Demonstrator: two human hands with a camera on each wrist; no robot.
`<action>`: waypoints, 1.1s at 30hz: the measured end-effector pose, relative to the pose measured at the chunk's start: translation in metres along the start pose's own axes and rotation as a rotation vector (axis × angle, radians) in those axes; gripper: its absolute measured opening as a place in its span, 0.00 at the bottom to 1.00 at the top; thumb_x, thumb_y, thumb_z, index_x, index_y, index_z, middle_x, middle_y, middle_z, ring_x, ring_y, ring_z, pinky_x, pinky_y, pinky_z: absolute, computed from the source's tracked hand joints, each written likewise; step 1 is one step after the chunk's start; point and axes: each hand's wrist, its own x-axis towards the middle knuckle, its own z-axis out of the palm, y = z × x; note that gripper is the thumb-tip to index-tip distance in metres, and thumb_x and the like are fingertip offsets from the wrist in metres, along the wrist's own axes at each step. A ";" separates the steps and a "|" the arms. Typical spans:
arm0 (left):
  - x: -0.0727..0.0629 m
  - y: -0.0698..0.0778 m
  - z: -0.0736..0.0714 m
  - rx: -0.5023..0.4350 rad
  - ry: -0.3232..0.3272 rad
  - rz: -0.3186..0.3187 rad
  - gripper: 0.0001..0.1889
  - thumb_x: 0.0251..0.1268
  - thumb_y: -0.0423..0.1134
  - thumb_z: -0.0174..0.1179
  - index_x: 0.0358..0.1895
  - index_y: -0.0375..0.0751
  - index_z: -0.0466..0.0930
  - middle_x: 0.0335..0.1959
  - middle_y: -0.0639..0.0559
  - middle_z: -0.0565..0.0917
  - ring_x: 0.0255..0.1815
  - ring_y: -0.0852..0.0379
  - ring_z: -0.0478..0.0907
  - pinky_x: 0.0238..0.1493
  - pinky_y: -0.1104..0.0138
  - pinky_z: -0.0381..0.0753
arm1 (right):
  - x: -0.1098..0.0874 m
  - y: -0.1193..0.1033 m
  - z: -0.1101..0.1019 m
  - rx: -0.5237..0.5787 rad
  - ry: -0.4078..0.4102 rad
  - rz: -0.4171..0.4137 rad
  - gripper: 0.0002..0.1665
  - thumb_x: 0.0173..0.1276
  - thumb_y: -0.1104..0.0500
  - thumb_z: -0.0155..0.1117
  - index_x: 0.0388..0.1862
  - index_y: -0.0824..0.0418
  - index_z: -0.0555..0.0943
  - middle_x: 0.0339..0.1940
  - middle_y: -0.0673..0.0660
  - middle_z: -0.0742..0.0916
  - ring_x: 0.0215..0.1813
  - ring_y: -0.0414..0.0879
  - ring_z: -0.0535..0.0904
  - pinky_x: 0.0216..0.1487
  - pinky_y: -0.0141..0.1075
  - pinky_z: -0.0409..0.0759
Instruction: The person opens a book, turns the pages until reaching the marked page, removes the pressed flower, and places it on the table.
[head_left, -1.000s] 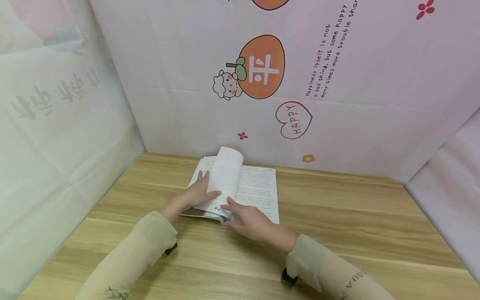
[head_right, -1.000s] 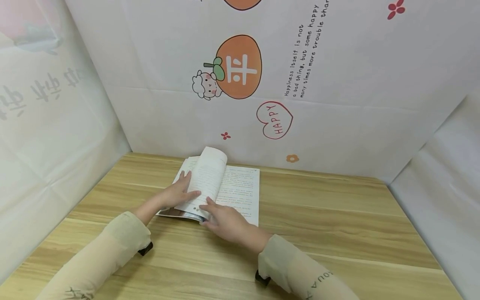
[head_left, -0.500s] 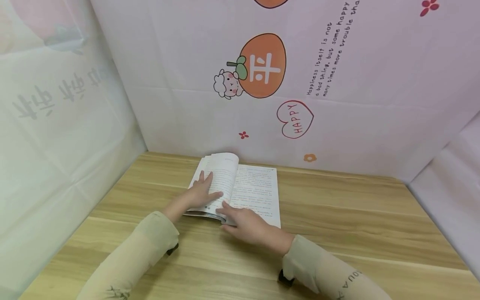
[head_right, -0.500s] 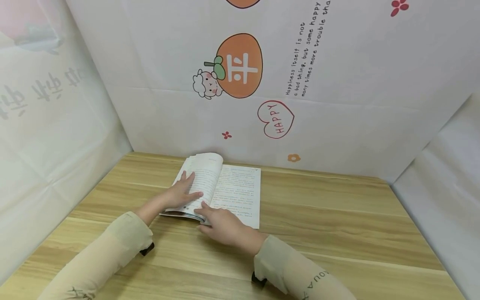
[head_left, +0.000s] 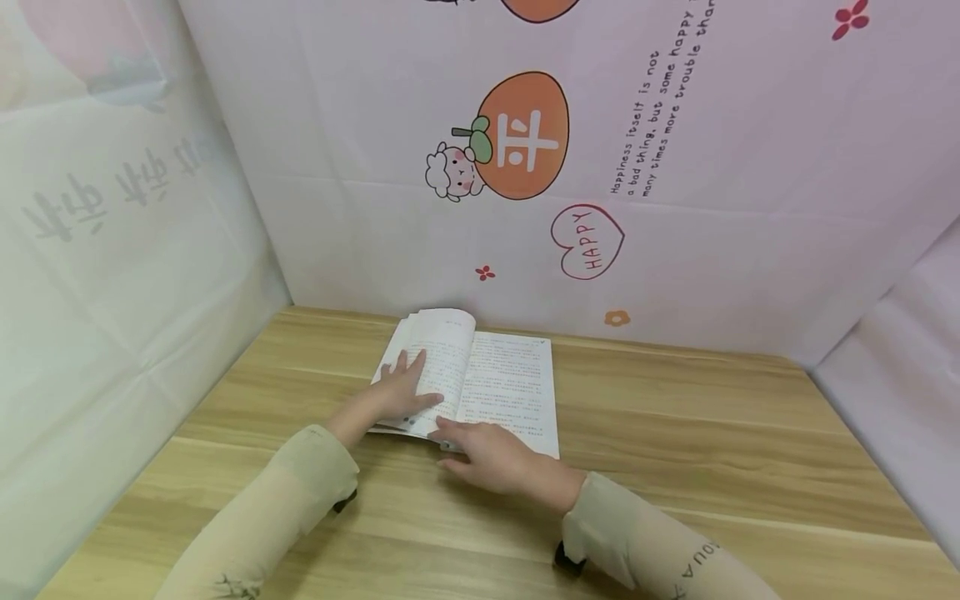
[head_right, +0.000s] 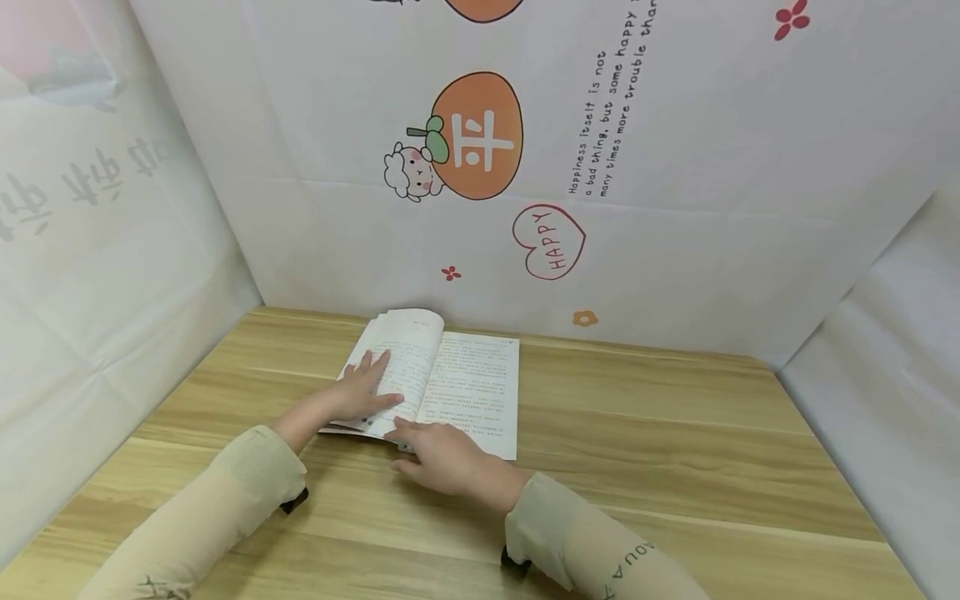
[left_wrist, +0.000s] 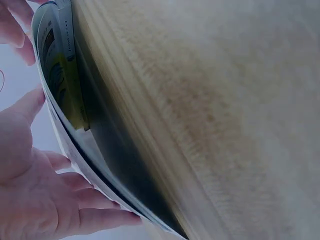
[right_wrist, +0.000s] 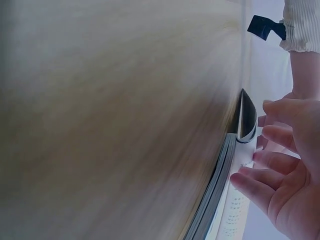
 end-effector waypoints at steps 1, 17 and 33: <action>0.000 0.000 0.000 0.000 -0.001 -0.001 0.48 0.78 0.55 0.55 0.83 0.32 0.37 0.80 0.23 0.35 0.76 0.16 0.34 0.68 0.25 0.47 | 0.000 0.000 0.000 -0.005 -0.002 -0.005 0.25 0.77 0.52 0.64 0.69 0.58 0.79 0.73 0.59 0.76 0.69 0.52 0.76 0.66 0.45 0.77; 0.010 -0.012 0.002 0.021 -0.149 0.120 0.38 0.84 0.50 0.46 0.84 0.38 0.41 0.83 0.32 0.40 0.83 0.40 0.36 0.75 0.36 0.28 | 0.003 -0.009 0.002 -0.089 -0.060 -0.028 0.25 0.74 0.54 0.68 0.67 0.56 0.80 0.74 0.59 0.75 0.73 0.56 0.72 0.63 0.46 0.80; 0.006 -0.009 -0.001 0.055 -0.211 0.074 0.46 0.80 0.58 0.50 0.83 0.35 0.36 0.82 0.31 0.37 0.80 0.26 0.37 0.74 0.33 0.32 | 0.001 -0.002 -0.006 -0.057 -0.067 -0.065 0.22 0.75 0.54 0.67 0.65 0.56 0.82 0.67 0.53 0.82 0.68 0.47 0.78 0.64 0.41 0.79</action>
